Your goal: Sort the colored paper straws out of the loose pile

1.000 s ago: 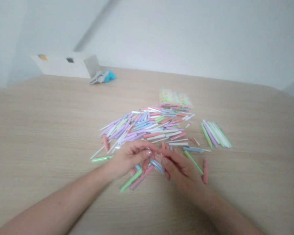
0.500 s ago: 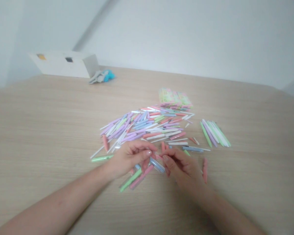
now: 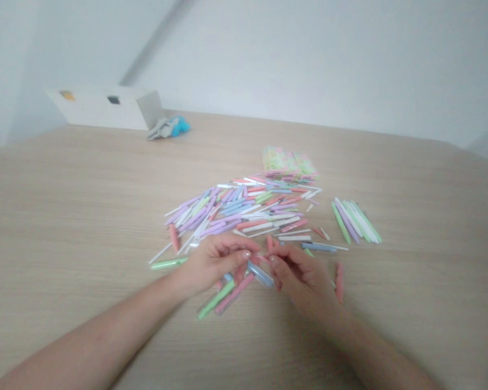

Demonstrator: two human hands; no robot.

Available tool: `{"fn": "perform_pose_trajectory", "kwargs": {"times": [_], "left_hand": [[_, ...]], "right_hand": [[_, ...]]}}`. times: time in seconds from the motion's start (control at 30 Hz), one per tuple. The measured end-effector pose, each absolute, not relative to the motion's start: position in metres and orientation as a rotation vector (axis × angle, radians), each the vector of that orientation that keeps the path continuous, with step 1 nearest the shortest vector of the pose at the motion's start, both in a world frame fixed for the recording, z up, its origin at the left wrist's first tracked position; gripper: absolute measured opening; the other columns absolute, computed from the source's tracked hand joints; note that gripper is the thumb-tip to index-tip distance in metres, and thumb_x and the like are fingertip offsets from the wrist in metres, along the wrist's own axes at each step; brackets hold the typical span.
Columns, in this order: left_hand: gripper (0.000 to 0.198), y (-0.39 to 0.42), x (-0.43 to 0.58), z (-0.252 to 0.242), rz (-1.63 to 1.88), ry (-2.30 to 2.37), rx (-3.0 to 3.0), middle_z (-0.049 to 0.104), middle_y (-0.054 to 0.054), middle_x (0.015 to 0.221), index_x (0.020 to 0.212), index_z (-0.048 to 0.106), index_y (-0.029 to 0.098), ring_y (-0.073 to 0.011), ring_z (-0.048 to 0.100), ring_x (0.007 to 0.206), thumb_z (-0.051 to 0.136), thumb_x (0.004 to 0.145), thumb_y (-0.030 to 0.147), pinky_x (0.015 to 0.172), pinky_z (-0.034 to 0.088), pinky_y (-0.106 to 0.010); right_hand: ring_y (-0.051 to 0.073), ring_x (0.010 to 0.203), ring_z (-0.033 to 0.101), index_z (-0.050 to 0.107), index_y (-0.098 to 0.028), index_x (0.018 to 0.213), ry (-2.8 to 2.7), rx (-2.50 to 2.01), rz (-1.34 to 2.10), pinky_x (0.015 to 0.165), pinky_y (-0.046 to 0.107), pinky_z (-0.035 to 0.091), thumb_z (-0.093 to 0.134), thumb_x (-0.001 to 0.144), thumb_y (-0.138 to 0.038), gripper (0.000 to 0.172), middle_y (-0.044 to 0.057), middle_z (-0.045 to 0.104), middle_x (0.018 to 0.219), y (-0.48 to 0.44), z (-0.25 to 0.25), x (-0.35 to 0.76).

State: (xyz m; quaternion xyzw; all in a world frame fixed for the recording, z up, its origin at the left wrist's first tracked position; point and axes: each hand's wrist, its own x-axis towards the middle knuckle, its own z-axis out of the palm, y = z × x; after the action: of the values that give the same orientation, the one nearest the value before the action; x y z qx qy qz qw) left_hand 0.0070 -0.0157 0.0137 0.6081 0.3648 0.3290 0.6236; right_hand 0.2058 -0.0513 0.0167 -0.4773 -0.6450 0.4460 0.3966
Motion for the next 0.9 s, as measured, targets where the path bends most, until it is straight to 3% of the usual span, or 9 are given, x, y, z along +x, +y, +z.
{"fn": "perform_pose_trajectory", "kwargs": {"times": [0.57,0.8,0.9], "left_hand": [[0.024,-0.0175,0.0113,0.0180,0.819,0.757,1.363,0.064,-0.003,0.066,0.098,0.067,0.011,-0.0072,0.055,0.049,0.062,0.083,0.029,0.043,0.044,-0.014],[0.025,-0.0185,0.0140,0.0165,0.798,0.720,1.379,0.067,-0.007,0.083,0.098,0.068,0.012,-0.0072,0.055,0.053,0.063,0.082,0.030,0.047,0.047,-0.017],[0.024,-0.0181,0.0138,0.0176,0.790,0.745,1.415,0.067,-0.006,0.079,0.097,0.068,0.011,-0.0073,0.054,0.053,0.061,0.083,0.030,0.047,0.045,-0.016]], "right_hand": [[0.009,0.049,0.046,0.063,-0.020,0.088,-1.624,-1.203,1.122,0.046,0.020,0.035,0.051,0.088,-0.033,0.017,-0.004,0.051,0.056,-0.0505,0.0187,0.2059],[0.009,0.052,0.048,0.062,-0.020,0.084,-1.571,-1.156,1.181,0.049,0.021,0.038,0.056,0.086,-0.033,0.014,-0.003,0.052,0.060,-0.0498,0.0162,0.2021],[0.009,0.055,0.048,0.059,-0.020,0.085,-1.531,-1.090,1.293,0.052,0.021,0.039,0.056,0.086,-0.032,0.013,-0.003,0.052,0.063,-0.0493,0.0175,0.2019]]}}
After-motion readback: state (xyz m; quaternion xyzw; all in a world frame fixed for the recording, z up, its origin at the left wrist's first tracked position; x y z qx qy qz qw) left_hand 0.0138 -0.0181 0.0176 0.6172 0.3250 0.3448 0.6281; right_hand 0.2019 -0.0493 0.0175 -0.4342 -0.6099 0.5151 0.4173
